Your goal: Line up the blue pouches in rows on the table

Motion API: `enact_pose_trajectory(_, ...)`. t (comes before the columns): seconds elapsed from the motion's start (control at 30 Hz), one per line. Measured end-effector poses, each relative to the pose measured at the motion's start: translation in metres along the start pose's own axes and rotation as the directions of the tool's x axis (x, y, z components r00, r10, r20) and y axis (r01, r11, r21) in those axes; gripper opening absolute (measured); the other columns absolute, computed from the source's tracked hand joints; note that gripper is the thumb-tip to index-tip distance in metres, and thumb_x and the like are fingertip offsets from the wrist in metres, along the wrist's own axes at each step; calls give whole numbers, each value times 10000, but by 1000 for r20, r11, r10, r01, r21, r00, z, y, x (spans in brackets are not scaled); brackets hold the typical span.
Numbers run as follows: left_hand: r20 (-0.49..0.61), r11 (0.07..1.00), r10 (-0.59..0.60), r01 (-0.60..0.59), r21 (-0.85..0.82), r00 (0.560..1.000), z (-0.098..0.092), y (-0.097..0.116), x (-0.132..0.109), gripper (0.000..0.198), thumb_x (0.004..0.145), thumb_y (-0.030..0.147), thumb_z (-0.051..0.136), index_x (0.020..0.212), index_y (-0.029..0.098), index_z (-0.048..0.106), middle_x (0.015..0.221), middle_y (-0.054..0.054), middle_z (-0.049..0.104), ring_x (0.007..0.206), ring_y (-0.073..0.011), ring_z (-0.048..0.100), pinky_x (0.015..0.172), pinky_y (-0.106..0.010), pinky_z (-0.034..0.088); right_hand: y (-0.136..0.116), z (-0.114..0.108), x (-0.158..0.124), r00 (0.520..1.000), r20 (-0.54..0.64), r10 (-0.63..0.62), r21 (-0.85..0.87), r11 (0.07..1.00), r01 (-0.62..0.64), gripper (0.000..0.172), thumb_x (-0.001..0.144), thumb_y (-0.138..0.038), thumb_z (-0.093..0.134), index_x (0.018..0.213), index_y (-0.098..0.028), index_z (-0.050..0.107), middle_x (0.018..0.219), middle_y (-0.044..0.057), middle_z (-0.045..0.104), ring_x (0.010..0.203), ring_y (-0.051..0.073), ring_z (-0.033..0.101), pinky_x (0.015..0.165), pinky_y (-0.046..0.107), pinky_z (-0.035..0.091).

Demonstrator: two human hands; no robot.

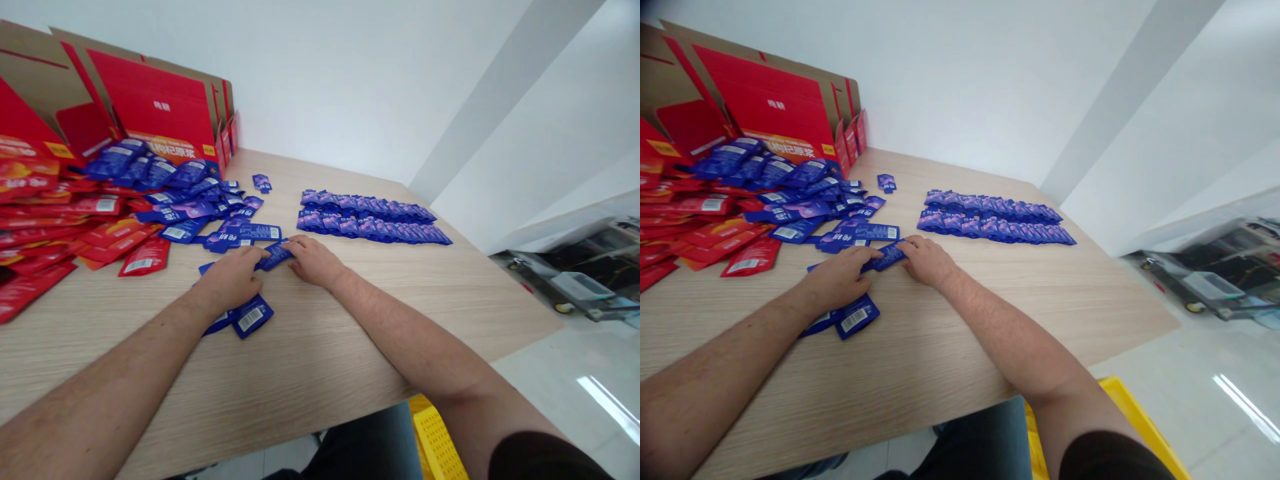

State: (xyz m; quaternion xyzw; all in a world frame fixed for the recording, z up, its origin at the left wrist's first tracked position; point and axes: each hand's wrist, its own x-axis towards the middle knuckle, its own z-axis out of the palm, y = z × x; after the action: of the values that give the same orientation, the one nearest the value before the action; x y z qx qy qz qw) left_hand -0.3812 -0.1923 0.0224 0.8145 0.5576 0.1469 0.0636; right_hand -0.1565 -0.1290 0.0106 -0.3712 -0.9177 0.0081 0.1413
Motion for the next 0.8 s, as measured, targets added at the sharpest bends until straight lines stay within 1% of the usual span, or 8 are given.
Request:
enact_pose_trajectory(0.1,26,1000,21,-21,-15,999,-3,3,-1,642,724,151,531,1361,199,597,1392,-99,650,1308,-273,596,1144,-395,475,-2,-1,3,997,-6,-70,-12,997,70,483,927,-242,713,1386,-134,613,1403,171,597,1328,281,524,1112,430,436)
enact_pose_trajectory(0.2,36,999,19,-18,-35,999,-7,6,-2,631,718,162,539,1342,224,615,1375,-78,671,1290,-268,613,1128,-395,487,-2,-4,0,995,-13,-96,-62,994,95,438,931,-258,723,1341,-126,641,1337,172,628,1264,283,553,1060,419,456)
enact_pose_trajectory(0.33,45,999,24,-22,-47,999,-9,8,-2,632,717,164,523,1339,217,624,1359,-78,682,1275,-259,626,1119,-387,490,-3,-8,-6,993,18,-118,-226,967,119,240,1014,-171,556,1213,-162,690,1212,137,658,1043,253,599,927,389,476)
enact_pose_trajectory(0.47,13,990,3,-1,-139,1000,-8,7,-1,646,691,173,526,1329,202,628,1298,-72,712,1190,-248,674,1064,-353,525,-5,-15,-12,997,21,-80,-327,941,83,215,1049,-203,491,1111,-184,696,1109,118,656,945,236,592,814,347,455)
enact_pose_trajectory(0.57,-31,984,-37,31,-173,999,-4,2,1,658,684,186,528,1336,186,617,1269,-85,721,1159,-258,686,1034,-359,541,-1,-26,-25,1000,-17,-7,-291,957,2,195,1052,-280,519,1070,-189,692,1086,110,656,934,225,606,782,323,452)
enact_pose_trajectory(0.67,-14,983,-59,56,-174,998,-1,-1,1,658,686,190,523,1337,183,617,1225,-90,736,1119,-269,700,1001,-377,560,13,-42,-50,990,-112,81,-169,981,-99,160,1032,-276,557,1021,-188,691,1039,97,675,936,218,626,802,312,472)
enact_pose_trajectory(0.73,12,985,-59,60,-162,998,-1,-1,1,660,692,187,515,1344,168,615,1244,-100,729,1137,-268,692,1021,-381,551,29,-56,-72,969,-206,137,-69,986,-154,136,1012,-248,572,973,-189,687,976,87,691,940,219,639,840,319,486)
enact_pose_trajectory(0.8,33,989,-57,61,-134,998,-2,1,0,665,699,183,506,1355,153,611,1292,-112,709,1182,-267,671,1060,-386,528,51,-71,-95,918,-316,240,27,969,-244,129,988,-250,584,923,-190,678,892,74,701,894,221,656,832,331,502)
